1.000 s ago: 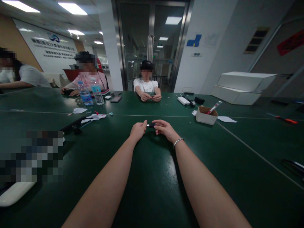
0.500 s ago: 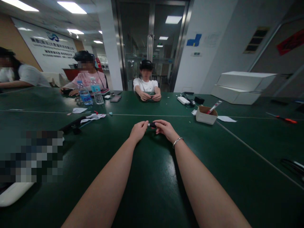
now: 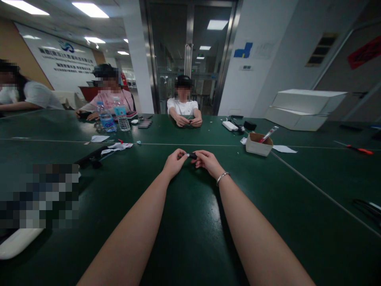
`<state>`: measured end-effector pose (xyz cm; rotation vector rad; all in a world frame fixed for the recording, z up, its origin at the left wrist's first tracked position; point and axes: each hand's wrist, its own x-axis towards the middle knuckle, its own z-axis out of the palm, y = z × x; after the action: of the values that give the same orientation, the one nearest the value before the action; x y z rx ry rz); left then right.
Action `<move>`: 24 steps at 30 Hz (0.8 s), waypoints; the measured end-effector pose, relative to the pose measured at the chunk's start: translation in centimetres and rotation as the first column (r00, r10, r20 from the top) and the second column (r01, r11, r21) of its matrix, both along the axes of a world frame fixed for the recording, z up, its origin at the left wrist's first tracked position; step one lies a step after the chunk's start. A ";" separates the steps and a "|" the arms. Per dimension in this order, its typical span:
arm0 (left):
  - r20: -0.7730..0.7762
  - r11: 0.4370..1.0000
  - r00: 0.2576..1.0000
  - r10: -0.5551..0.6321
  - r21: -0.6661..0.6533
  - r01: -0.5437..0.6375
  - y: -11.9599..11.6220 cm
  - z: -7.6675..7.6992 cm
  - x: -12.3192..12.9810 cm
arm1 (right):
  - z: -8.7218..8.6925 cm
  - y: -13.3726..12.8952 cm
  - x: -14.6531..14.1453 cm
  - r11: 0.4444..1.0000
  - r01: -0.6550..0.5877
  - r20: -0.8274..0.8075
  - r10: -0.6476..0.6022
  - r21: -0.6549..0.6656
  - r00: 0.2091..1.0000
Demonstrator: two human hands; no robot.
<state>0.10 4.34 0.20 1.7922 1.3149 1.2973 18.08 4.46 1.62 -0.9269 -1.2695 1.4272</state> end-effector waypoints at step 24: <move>0.210 0.994 0.977 -0.020 -0.098 0.042 0.4 0.0 0.1 | 0.1 0.0 -0.2 1.000 0.010 0.028 -0.010 -0.016 1.000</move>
<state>0.22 4.77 0.20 1.5545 1.2096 1.3368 17.91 4.49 1.70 -0.9665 -1.2740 1.4230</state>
